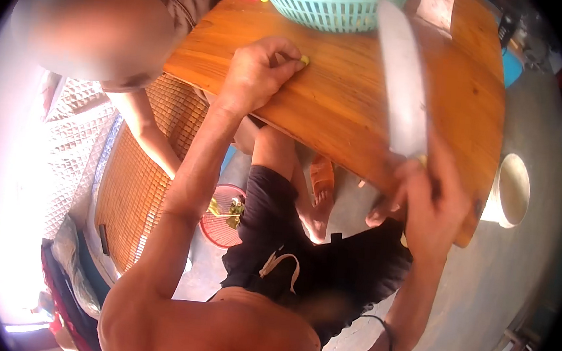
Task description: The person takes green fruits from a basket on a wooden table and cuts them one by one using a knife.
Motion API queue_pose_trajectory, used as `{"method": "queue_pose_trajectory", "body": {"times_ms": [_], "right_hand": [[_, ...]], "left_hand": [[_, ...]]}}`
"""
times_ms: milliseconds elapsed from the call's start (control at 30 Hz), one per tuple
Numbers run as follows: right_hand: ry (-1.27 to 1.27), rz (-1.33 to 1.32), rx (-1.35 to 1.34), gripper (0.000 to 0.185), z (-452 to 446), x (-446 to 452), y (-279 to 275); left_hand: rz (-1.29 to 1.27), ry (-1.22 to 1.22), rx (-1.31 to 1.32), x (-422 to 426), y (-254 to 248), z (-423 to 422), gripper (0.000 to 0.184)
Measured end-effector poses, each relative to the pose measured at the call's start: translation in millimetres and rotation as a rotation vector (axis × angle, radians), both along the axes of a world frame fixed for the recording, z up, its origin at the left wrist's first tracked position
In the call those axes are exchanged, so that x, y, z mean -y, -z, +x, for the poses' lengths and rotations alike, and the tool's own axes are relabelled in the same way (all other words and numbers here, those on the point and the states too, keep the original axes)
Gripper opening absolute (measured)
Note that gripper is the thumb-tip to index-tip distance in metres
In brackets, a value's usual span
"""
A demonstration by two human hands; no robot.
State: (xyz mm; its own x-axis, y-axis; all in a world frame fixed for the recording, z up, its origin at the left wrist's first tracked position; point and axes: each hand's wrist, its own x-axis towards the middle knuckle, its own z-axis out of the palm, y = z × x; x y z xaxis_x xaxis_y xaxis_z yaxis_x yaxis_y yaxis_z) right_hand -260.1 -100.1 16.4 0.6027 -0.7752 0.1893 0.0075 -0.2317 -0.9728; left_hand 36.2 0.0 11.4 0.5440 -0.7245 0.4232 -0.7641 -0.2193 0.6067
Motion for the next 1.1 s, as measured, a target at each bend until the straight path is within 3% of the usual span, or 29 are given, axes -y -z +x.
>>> {"method": "queue_pose_trajectory", "body": {"times_ms": [200,267,533,733,800,933,1000,1100], "right_hand": [[0.005,-0.032,0.118,0.047,-6.9,4.5,11.1],[-0.01,-0.051,0.128,0.047,-6.2,4.9,10.7],[0.003,-0.076,0.11,0.048,-4.4,0.5,8.4],[0.103,-0.048,0.014,0.046,-4.6,-5.5,-1.2],[0.097,-0.003,0.065,0.046,-3.0,-7.3,1.4],[0.081,-0.046,0.059,0.046,-5.4,-5.3,1.4],[0.069,-0.054,0.106,0.048,-4.6,-5.8,0.7],[0.074,-0.065,0.138,0.048,-4.4,-5.1,3.4]], "left_hand": [[0.039,-0.107,0.068,9.8,-6.5,49.6,0.026],[0.193,-0.212,0.093,16.8,-13.5,69.5,0.025],[0.128,-0.297,0.217,49.1,-7.0,127.1,0.028],[0.104,-0.266,0.292,63.4,18.5,155.7,0.02],[-0.095,-0.166,0.34,61.2,22.4,160.4,0.029],[-0.142,-0.148,0.325,60.5,20.4,157.8,0.034],[-0.148,-0.124,0.399,58.7,19.0,156.6,0.027],[-0.186,-0.064,0.294,57.5,22.8,161.3,0.023]]}}
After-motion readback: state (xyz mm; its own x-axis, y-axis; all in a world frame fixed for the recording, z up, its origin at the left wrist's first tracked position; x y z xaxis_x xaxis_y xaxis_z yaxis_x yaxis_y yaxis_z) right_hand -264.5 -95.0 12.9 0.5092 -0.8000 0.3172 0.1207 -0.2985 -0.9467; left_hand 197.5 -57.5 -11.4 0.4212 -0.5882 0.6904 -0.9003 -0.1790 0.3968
